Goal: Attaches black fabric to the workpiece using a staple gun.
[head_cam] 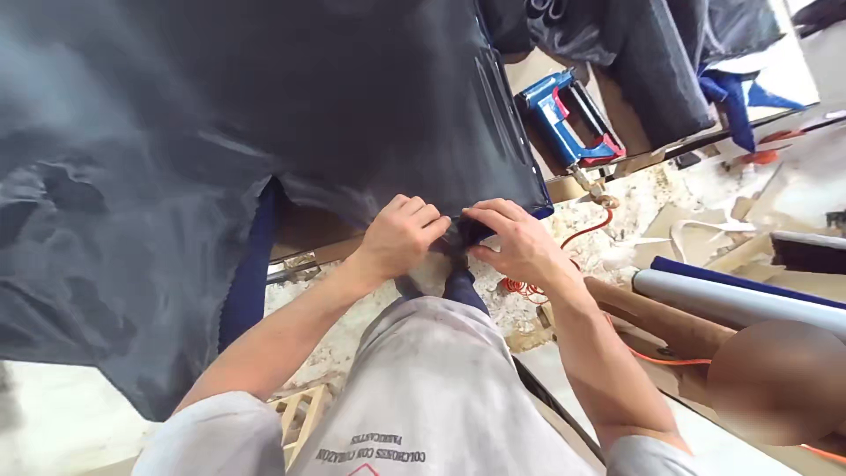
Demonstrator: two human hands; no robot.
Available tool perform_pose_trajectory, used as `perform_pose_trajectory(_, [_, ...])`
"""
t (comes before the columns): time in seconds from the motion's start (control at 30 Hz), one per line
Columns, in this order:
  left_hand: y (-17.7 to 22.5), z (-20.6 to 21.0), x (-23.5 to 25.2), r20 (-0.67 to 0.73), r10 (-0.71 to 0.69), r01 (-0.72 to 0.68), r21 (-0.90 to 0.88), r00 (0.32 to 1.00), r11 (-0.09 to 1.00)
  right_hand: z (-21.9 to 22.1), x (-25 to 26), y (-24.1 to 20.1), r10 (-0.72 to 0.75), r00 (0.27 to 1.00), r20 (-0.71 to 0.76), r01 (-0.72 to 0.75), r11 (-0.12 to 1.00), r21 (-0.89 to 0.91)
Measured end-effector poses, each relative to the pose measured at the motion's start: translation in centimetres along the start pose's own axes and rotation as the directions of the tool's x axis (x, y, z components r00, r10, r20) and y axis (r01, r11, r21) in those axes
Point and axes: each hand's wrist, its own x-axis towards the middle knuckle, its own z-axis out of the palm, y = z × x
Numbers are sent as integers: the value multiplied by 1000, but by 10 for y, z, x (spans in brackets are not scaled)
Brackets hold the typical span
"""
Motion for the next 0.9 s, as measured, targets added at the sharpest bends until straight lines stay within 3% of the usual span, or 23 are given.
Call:
perform_pose_trajectory(0.1, [3, -2, 2, -156, -12, 16, 24, 988, 1000, -6, -3, 3, 35, 998, -45, -30, 994, 109])
perform_pose_trajectory(0.2, [8, 4, -5, -219, -13, 25, 51, 976, 998, 1, -8, -3, 48, 990, -131, -30, 990, 136])
perform_pose_trajectory(0.4, [6, -8, -35, -179, -38, 17, -118, 983, 993, 16, -15, -15, 6, 981, -193, 10, 997, 79])
perform_pose_trajectory(0.53, [-24, -20, -43, 27, -118, 120, -103, 993, 987, 21, -4, -27, -77, 993, -90, 65, 989, -130])
perform_pose_trajectory(0.6, [-30, -11, -45, 56, -120, 127, -131, 991, 983, 36, -2, -27, -134, 986, -97, 112, 973, -199])
perform_pose_trajectory(0.77, [-19, 14, -54, -170, -70, 49, -127, 983, 991, 73, -9, -3, -308, 865, -397, 221, 943, -250])
perform_pose_trajectory(0.83, [-13, 20, -59, -225, -52, 37, -73, 973, 997, 77, -13, 1, -333, 850, -409, 236, 933, -270])
perform_pose_trajectory(0.9, [-11, 21, -61, -231, -49, 39, -46, 972, 998, 73, -17, -1, -333, 882, -334, 254, 932, -258])
